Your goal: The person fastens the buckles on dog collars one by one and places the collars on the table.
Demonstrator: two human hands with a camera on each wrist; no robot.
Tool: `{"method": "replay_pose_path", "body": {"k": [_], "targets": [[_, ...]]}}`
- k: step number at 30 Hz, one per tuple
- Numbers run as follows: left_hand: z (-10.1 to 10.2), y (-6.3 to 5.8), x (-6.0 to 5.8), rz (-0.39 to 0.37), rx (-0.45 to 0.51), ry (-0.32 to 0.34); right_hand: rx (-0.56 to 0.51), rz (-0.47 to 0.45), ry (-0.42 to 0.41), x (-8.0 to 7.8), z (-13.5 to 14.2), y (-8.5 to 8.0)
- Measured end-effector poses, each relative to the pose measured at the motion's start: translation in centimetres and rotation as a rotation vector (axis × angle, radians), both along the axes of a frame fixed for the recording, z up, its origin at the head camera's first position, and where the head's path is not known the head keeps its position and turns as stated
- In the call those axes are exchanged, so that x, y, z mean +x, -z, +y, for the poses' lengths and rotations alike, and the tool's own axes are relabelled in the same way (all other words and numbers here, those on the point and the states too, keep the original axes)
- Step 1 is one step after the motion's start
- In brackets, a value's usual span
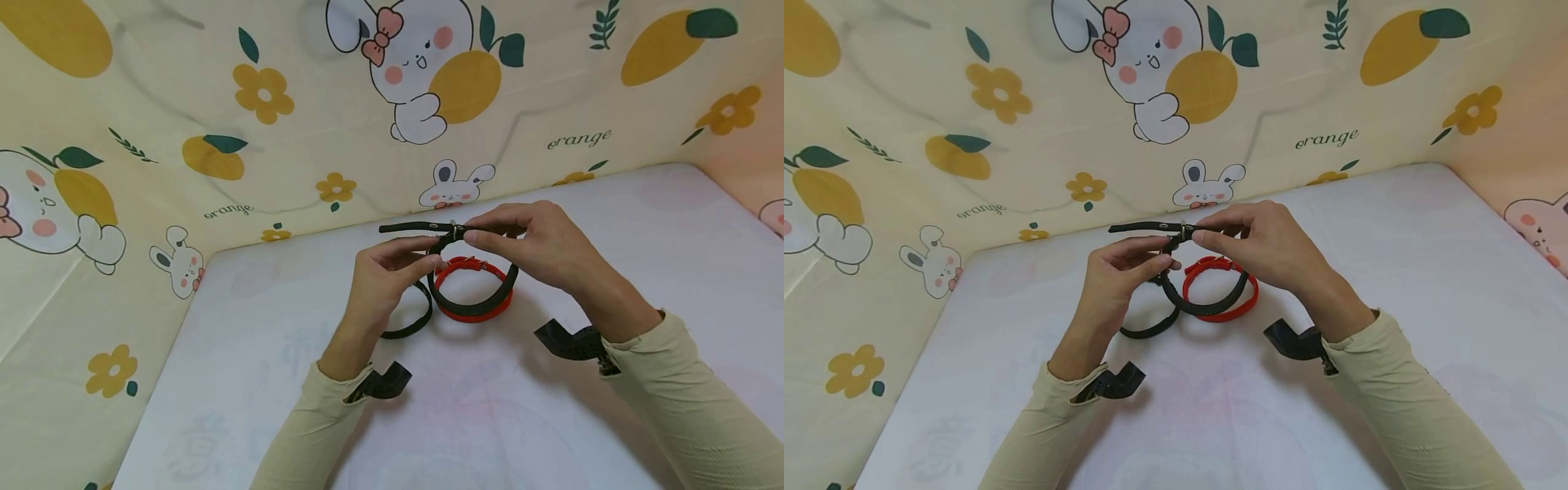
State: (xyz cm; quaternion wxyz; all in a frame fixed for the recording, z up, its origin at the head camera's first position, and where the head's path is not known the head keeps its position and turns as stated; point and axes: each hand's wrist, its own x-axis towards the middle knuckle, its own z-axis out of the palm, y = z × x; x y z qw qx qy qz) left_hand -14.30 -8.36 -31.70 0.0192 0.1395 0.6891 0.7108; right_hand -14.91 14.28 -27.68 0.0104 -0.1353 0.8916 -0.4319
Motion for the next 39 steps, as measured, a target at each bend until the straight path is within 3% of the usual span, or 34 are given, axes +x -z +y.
{"method": "replay_pose_path", "body": {"k": [14, 24, 31, 39], "targets": [[0.2, 0.0, 0.0, -0.003, 0.007, -0.032, 0.021, -0.001, -0.029, -0.2, 0.2, 0.1], [0.2, 0.0, 0.0, 0.025, 0.014, -0.019, 0.054, -0.005, -0.050, -0.7, 0.6, 0.2], [0.1, 0.0, -0.1, 0.058, -0.022, -0.045, 0.051, -0.006, -0.063, -0.8, 1.1, 0.1], [0.1, -0.2, 0.0, 0.027, -0.073, -0.072, 0.025, -0.016, -0.051, -0.8, 1.2, 0.2]]}}
